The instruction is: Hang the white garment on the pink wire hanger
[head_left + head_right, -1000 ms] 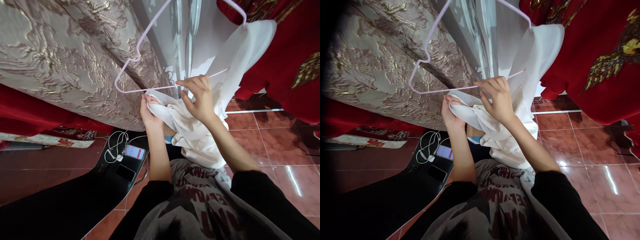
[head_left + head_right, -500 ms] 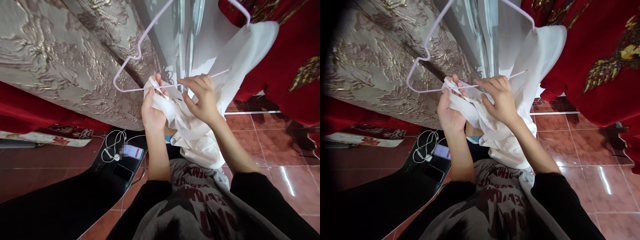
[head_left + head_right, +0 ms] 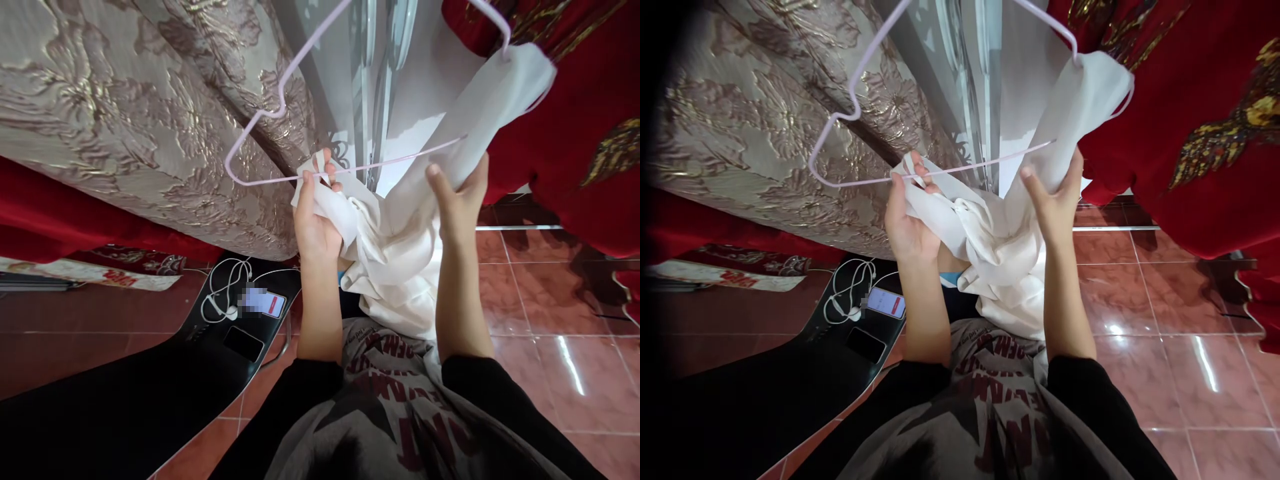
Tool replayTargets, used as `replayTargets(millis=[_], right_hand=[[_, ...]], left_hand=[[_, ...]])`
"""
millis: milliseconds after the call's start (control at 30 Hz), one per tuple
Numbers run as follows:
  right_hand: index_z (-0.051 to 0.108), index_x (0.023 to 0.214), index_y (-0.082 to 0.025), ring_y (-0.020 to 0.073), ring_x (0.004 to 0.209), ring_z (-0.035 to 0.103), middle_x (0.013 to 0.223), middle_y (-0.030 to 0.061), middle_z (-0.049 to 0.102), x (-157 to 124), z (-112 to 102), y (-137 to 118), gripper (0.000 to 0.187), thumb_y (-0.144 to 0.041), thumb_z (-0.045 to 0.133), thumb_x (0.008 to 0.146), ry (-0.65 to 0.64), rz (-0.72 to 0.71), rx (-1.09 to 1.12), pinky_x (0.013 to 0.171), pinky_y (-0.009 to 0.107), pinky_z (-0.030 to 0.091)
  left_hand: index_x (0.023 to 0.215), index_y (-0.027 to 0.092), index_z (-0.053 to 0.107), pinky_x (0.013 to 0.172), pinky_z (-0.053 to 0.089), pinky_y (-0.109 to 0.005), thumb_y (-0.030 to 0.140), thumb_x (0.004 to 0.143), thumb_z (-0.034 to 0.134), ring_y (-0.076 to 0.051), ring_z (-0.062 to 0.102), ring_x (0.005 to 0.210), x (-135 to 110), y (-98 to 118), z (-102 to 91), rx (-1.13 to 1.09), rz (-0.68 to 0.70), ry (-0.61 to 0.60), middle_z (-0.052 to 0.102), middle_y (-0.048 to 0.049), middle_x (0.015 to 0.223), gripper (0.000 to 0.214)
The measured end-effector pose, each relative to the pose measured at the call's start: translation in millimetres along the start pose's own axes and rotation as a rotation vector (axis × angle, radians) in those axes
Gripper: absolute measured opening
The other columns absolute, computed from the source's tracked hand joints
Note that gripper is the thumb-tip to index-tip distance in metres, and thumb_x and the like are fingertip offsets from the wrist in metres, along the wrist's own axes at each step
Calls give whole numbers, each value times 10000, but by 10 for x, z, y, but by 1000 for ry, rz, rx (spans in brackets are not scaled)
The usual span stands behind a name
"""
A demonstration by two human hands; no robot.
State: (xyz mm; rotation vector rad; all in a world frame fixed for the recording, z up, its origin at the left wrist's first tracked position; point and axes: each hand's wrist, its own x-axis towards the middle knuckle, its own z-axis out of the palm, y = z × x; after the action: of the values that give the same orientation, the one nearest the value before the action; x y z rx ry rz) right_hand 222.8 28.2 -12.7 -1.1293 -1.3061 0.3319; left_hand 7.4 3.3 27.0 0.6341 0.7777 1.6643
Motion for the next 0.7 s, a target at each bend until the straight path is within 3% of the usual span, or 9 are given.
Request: replayTargets(millis=[67, 167, 267, 333, 433, 567, 700], right_hand=[[506, 1215, -187, 192, 1104, 612, 1179, 88, 578, -26, 71, -22, 617, -594, 710, 798, 97, 35, -4, 1042, 434, 530], [505, 894, -165, 109, 898, 553, 907, 27, 509, -44, 108, -188, 250, -374, 641, 887, 326, 33, -57, 943, 326, 523], [358, 718, -179, 55, 698, 383, 736, -12, 337, -18, 66, -339, 295, -201, 601, 884, 423, 80, -141, 737, 228, 448], [304, 684, -187, 50, 653, 301, 697, -18, 267, 5, 37, -400, 341, -173, 580, 884, 405, 94, -171, 656, 217, 378], [314, 671, -182, 58, 645, 282, 674, -13, 264, 37, 22, -472, 317, -175, 529, 904, 334, 76, -170, 630, 224, 331], [286, 636, -174, 46, 625, 271, 640, -18, 252, 117, -29, -584, 321, -107, 504, 862, 214, 49, -102, 600, 222, 268], [447, 608, -122, 27, 564, 373, 585, -17, 388, 227, -246, -759, 260, -160, 533, 850, -52, 205, -176, 552, 216, 264]], left_hand=[[1042, 244, 743, 1049, 562, -358, 404, 1050, 511, -285, 472, 1441, 8, 1, -20, 65, 5, 7, 637, -67, 1406, 281], [1060, 255, 752, 1024, 581, -362, 423, 1044, 518, -286, 500, 1418, 23, 3, -53, 124, 33, 17, 657, -65, 1379, 289], [1053, 251, 752, 952, 599, -334, 405, 1022, 576, -275, 578, 1328, 28, -39, -78, 131, 105, 23, 684, -73, 1327, 236], [1047, 240, 744, 887, 599, -302, 402, 1000, 627, -258, 633, 1239, 23, -91, -84, 117, 206, 28, 700, -78, 1275, 205], [1049, 236, 744, 798, 584, -271, 409, 989, 652, -233, 678, 1127, 18, -161, -86, 98, 330, 14, 713, -77, 1217, 205], [1084, 253, 747, 768, 572, -279, 458, 986, 647, -243, 677, 1133, 36, -172, -107, 152, 338, -17, 686, -81, 1306, 249], [1108, 281, 740, 783, 574, -300, 534, 967, 648, -264, 650, 1192, 58, -139, -140, 216, 313, -36, 664, -72, 1366, 304]])
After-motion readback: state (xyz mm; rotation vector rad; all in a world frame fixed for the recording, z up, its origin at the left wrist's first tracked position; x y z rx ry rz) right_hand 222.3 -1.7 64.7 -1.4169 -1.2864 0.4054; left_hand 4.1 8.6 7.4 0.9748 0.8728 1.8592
